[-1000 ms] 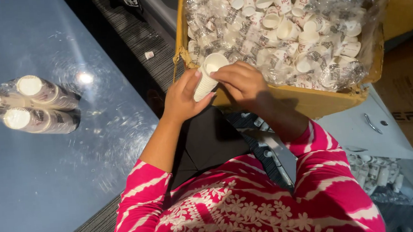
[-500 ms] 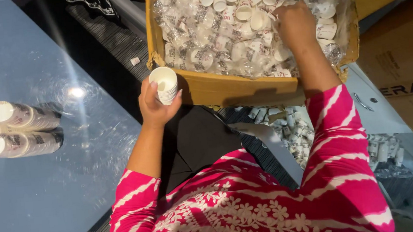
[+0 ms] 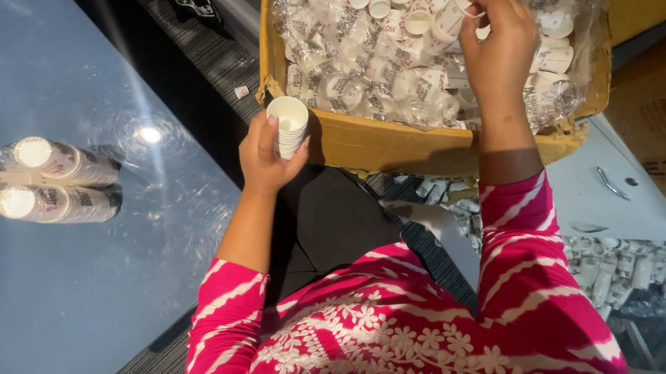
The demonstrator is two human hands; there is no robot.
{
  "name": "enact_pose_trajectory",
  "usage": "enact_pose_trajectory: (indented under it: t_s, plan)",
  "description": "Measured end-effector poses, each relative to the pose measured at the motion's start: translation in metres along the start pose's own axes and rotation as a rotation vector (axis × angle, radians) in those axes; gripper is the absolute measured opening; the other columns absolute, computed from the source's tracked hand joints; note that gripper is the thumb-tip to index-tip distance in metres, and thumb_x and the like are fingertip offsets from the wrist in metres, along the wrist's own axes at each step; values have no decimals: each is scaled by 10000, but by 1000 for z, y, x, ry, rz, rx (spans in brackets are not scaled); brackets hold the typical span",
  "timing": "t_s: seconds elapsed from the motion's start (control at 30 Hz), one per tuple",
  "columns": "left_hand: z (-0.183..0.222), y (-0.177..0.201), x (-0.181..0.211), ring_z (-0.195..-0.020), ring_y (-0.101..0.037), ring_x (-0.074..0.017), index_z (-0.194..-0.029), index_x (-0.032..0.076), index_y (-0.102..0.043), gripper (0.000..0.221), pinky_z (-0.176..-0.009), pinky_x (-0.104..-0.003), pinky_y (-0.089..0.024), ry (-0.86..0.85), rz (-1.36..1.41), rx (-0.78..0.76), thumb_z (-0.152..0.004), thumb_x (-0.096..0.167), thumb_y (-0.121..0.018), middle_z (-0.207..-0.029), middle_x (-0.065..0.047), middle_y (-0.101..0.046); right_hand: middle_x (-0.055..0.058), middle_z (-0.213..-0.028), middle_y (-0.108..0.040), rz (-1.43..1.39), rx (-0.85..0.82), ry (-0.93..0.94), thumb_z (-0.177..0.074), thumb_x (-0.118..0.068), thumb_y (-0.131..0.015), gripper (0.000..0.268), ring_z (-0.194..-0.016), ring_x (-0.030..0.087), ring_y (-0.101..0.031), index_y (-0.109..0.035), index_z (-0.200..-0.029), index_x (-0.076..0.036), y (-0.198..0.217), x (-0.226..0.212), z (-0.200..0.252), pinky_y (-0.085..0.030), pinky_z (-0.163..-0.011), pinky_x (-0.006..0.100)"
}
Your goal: The recorder is counting, stacking, and packaging paper cups from a large box into smaller plastic-wrapped bundles.
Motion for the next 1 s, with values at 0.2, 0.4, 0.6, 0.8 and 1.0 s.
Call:
enact_pose_trajectory:
  t_s: [0.2,0.4,0.6,0.8,1.0]
  plan:
    - [1,-2,-1,-996,-715,-380,-1556,220,-270,955,-774,-413,-608,36,-59,-6,-817,169,-874,-1262,-200,-639,88,-1047,-728,-399,-43,-224,-961,62,-748,170,-902,166,-696,-721,-1117,-1,-11,-39,5,-541,-763,314]
    - [1,-10,2,-983,-711,-388,-1537,189,-305,944,-763,-420,-595,15,48,-88,-804,216,-899,-1274,-205,-627,109,-1082,-728,-584,-367,205,-933,30,-759,152,-995,271,-689,-745,-1073,-29,-43,-165,27,-560,-884,380]
    - [-1,-3,-2,-992,-718,-368,-1543,183,-317,910,-777,-403,-607,53,76,-72,-840,188,-894,-1278,-204,-626,110,-1178,-727,-519,-426,237,-959,2,-728,187,-1102,283,-690,-749,-1140,-43,-52,-160,20,-559,-958,404]
    - [-4,-1,-3,-992,-721,-362,-1545,168,-322,883,-790,-397,-608,140,129,-39,-849,168,-865,-1261,-201,-638,120,-1211,-706,-37,-379,-164,-1020,-32,-719,222,-1020,219,-734,-720,-1238,-74,-120,36,-27,-603,-897,327]
    - [-4,-1,-2,-1013,-726,-349,-1561,174,-301,900,-808,-397,-613,141,149,-28,-854,178,-857,-1282,-187,-641,280,-1088,-615,191,-565,-83,-621,-90,-873,405,-911,458,-650,-685,-961,26,-191,60,-3,-538,-734,540]
Point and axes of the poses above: each hand's wrist, its own z-axis away from the middle knuckle, its own y-axis out of the back of the hand, x = y × z, the point moved 7 cm from there along -z, towards the middle knuckle
